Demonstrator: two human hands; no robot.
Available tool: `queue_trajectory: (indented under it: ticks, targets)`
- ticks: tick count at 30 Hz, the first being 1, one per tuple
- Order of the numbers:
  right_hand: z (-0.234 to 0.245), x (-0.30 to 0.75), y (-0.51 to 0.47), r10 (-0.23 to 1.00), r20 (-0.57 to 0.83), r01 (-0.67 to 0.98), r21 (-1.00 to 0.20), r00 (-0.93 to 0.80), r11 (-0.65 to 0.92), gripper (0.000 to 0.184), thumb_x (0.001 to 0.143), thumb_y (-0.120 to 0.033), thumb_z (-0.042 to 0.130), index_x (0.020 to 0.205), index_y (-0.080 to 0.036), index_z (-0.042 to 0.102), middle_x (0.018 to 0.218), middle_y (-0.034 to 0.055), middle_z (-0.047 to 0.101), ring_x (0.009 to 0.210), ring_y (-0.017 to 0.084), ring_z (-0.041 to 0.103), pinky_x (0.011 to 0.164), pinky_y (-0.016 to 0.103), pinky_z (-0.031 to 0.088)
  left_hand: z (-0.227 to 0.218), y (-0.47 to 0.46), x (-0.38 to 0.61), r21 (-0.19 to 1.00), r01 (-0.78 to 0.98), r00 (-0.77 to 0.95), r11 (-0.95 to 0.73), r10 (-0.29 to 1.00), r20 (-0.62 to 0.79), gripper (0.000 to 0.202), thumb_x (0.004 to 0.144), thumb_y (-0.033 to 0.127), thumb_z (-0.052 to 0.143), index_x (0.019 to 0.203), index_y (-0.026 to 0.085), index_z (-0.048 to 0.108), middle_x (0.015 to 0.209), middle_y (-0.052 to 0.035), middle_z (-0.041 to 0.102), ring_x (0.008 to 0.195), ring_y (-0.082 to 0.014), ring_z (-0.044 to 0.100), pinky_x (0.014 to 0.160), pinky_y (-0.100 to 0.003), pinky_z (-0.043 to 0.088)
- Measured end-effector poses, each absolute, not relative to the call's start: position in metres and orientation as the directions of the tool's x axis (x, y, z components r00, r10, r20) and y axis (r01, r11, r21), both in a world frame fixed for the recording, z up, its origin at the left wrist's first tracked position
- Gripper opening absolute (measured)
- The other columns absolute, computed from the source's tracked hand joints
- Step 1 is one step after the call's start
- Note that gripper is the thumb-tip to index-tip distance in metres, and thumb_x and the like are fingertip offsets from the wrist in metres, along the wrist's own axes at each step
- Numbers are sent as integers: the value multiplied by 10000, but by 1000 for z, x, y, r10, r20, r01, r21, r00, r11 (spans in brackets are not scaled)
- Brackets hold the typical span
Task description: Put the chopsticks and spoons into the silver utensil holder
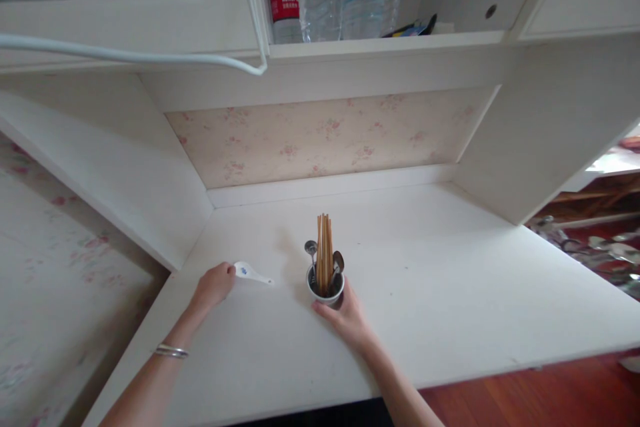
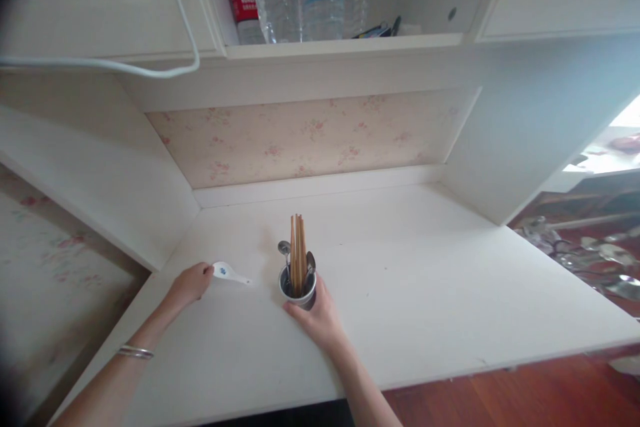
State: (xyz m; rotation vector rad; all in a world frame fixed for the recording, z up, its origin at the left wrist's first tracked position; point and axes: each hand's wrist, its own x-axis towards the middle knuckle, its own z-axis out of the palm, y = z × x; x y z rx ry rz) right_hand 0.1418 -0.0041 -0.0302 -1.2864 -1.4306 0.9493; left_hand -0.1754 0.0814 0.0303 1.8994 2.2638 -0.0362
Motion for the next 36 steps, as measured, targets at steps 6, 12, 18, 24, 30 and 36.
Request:
queue_trajectory:
  ticks: [6,12,18,24,30,36]
  targets:
    - [-29,143,-4,992,125,260,-958,1,120,696,661,-322,774,1276,-314,449,1209,39,595,1120,287,549,954,458,432,104,65,-122,92,995,5,-25,977,213,366,951,361,254,885,206,580,893,-62,681,847,-209,639,671,-273,402]
    - [-28,142,-4,988,152,254,-956,14,143,691,653,-307,772,1268,-294,456,1216,44,591,1126,295,540,960,460,419,155,45,-53,61,955,242,-291,878,412,356,973,380,257,954,209,569,922,-38,640,805,-167,609,624,-244,375]
    - [-23,142,-6,984,177,231,-958,13,169,698,655,-308,768,1277,-271,454,1217,52,589,1120,302,537,954,467,413,124,42,-15,76,896,412,-438,882,230,378,977,358,250,974,203,595,909,-62,620,751,-176,612,596,-261,374]
    - [-21,142,-6,984,179,224,-959,16,171,683,650,-273,757,1267,-262,464,1212,52,591,1110,295,540,945,445,418,94,37,-6,26,855,509,-517,849,144,389,981,340,231,932,202,591,900,-72,641,732,-179,628,583,-263,386]
    - [-19,141,-6,985,171,248,-956,26,160,626,643,-259,759,1210,-264,493,1152,37,612,1053,274,567,905,412,443,92,29,-10,88,845,511,-528,844,162,378,971,387,265,895,229,599,887,-41,654,748,-183,632,587,-270,397]
    - [-15,142,-8,986,164,244,-958,27,153,546,648,-281,752,1145,-243,528,1091,44,632,996,277,588,854,407,466,86,19,-23,347,829,380,-438,897,226,279,925,425,379,976,240,582,877,-27,646,740,-159,605,654,-255,411]
